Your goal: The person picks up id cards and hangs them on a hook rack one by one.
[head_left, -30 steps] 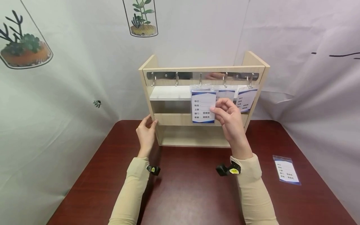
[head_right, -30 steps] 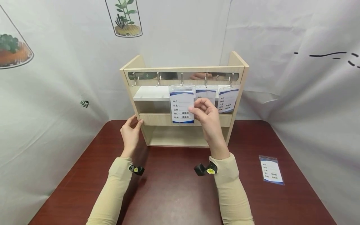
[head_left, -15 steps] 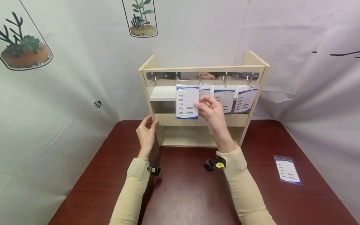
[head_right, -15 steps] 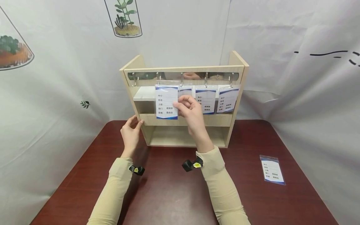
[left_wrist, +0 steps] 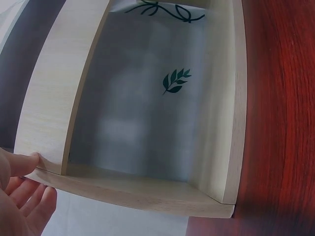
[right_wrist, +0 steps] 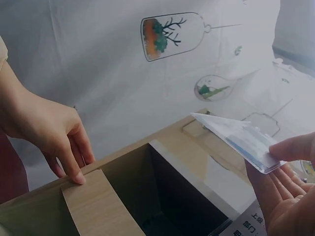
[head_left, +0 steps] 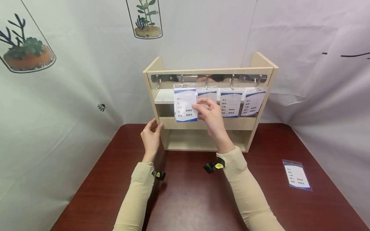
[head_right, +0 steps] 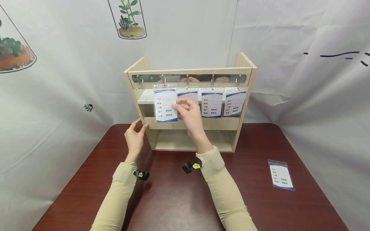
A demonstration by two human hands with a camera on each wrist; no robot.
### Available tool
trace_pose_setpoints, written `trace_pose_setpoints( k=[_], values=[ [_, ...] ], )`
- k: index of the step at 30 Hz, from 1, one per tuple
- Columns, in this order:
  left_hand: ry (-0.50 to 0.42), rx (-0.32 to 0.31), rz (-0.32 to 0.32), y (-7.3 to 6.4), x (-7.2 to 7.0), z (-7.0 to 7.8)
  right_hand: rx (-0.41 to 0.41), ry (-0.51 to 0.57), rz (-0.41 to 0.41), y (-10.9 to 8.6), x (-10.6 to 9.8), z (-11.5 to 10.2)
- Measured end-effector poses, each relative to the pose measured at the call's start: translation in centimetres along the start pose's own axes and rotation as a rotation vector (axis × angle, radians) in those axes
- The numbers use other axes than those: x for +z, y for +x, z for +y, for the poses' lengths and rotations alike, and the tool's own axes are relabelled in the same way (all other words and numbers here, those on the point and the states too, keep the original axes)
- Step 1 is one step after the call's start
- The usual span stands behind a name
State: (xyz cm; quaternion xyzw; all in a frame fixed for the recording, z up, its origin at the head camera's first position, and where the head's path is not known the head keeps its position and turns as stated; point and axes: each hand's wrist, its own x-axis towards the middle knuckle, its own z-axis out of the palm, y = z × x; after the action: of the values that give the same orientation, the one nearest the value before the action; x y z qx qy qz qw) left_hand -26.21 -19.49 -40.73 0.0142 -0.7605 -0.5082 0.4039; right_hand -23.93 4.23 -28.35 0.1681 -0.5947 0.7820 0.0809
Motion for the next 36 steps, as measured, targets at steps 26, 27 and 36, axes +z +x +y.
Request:
trace_pose_setpoints(
  k=[26, 27, 36],
  values=[
    [-0.002, -0.019, -0.015, 0.2, 0.3, 0.3, 0.021, -0.068, 0.097, 0.2, 1.4, 0.9],
    [-0.002, -0.019, -0.017, 0.1, 0.2, 0.3, 0.022, -0.069, 0.099, 0.1, 1.4, 0.9],
    [-0.012, -0.015, 0.003, -0.1, -0.1, 0.3, 0.006, -0.076, 0.105, -0.2, 1.6, 1.3]
  ],
)
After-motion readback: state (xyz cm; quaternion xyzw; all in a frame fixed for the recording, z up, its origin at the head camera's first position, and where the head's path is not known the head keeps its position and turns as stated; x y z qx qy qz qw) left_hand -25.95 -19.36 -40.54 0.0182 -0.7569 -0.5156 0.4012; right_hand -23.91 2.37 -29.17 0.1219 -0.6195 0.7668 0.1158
